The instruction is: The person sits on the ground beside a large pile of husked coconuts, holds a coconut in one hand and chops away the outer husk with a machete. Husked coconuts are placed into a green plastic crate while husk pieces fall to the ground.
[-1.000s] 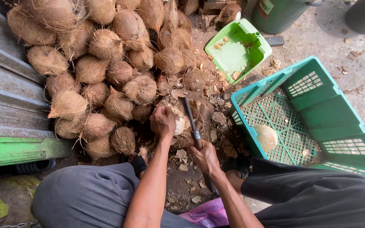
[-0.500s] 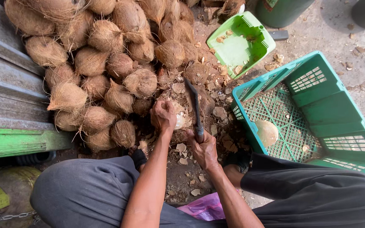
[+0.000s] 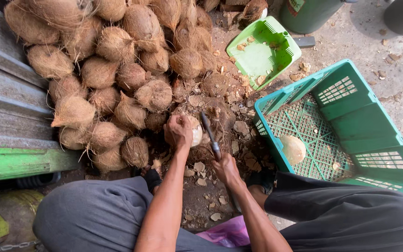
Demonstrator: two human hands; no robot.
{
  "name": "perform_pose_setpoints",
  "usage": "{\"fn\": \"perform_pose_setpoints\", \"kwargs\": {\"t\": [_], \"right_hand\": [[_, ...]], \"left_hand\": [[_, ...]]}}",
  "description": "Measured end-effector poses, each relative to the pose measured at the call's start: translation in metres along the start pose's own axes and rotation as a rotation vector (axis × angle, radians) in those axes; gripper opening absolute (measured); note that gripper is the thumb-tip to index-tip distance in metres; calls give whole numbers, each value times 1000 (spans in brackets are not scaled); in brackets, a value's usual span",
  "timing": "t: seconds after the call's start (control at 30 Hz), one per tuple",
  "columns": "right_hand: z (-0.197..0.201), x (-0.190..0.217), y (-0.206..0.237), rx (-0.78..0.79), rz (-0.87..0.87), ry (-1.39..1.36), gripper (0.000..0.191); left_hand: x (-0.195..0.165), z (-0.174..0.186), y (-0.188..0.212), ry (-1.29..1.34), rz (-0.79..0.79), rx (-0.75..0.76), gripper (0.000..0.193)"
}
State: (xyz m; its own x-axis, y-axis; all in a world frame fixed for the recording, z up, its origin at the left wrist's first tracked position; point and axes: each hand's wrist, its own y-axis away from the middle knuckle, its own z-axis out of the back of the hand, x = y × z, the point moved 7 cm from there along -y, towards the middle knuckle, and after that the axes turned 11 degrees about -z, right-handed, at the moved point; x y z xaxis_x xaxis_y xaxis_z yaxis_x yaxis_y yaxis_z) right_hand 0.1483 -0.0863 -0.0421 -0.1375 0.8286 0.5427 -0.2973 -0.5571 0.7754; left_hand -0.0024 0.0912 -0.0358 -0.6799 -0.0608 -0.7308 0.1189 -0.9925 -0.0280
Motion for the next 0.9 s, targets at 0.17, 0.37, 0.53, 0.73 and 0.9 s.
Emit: {"fn": "perform_pose_setpoints", "kwargs": {"t": [0.17, 0.37, 0.53, 0.73, 0.9], "right_hand": [[18, 12, 9, -230, 313, -101, 41], [-3, -3, -6, -4, 116, -92, 30], [1, -2, 0, -2, 65, 22, 36], [19, 32, 19, 29, 116, -143, 27], [34, 28, 29, -129, 201, -142, 30]], "left_hand": [[-1, 1, 4, -75, -12, -1, 34], [6, -4, 2, -46, -16, -14, 34], [18, -1, 4, 0, 30, -8, 37], [30, 16, -8, 266, 20, 36, 37], [20, 3, 1, 80, 40, 208, 38]]}}
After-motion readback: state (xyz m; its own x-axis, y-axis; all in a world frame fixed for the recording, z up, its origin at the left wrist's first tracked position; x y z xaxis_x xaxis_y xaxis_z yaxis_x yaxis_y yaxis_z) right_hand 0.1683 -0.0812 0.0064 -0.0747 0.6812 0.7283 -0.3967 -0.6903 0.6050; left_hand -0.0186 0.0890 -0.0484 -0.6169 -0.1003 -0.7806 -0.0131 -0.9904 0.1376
